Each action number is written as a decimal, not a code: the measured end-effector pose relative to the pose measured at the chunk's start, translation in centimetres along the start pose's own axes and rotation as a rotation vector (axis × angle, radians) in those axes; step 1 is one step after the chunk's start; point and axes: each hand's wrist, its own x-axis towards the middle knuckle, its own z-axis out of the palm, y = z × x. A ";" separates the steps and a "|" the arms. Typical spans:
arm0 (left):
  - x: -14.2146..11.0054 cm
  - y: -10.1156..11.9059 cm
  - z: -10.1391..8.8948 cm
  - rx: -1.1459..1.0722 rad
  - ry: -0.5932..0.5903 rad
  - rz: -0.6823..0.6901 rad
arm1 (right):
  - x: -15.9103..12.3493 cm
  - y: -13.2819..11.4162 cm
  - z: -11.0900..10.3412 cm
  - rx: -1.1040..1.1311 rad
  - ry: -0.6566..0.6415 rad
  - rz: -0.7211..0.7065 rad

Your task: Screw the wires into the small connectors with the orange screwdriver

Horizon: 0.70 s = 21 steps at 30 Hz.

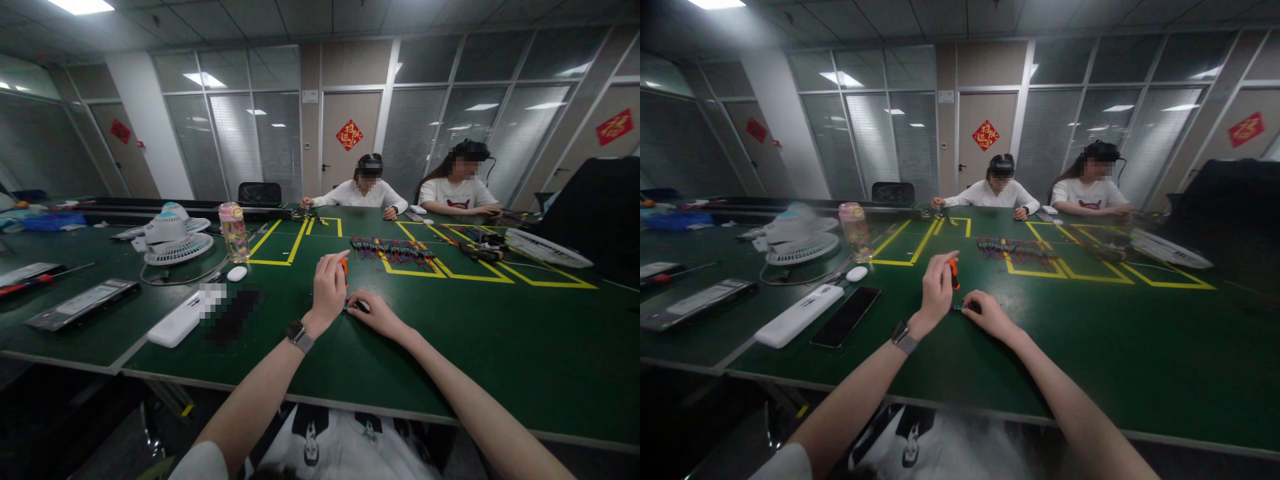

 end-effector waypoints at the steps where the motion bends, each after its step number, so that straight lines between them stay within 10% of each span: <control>1: 0.0 0.0 0.0 0.002 0.001 0.005 | 0.0 0.0 0.0 0.002 0.000 0.001; 21: -0.2 0.1 0.1 0.057 0.028 0.022 | 0.1 0.2 0.1 -0.007 -0.004 -0.007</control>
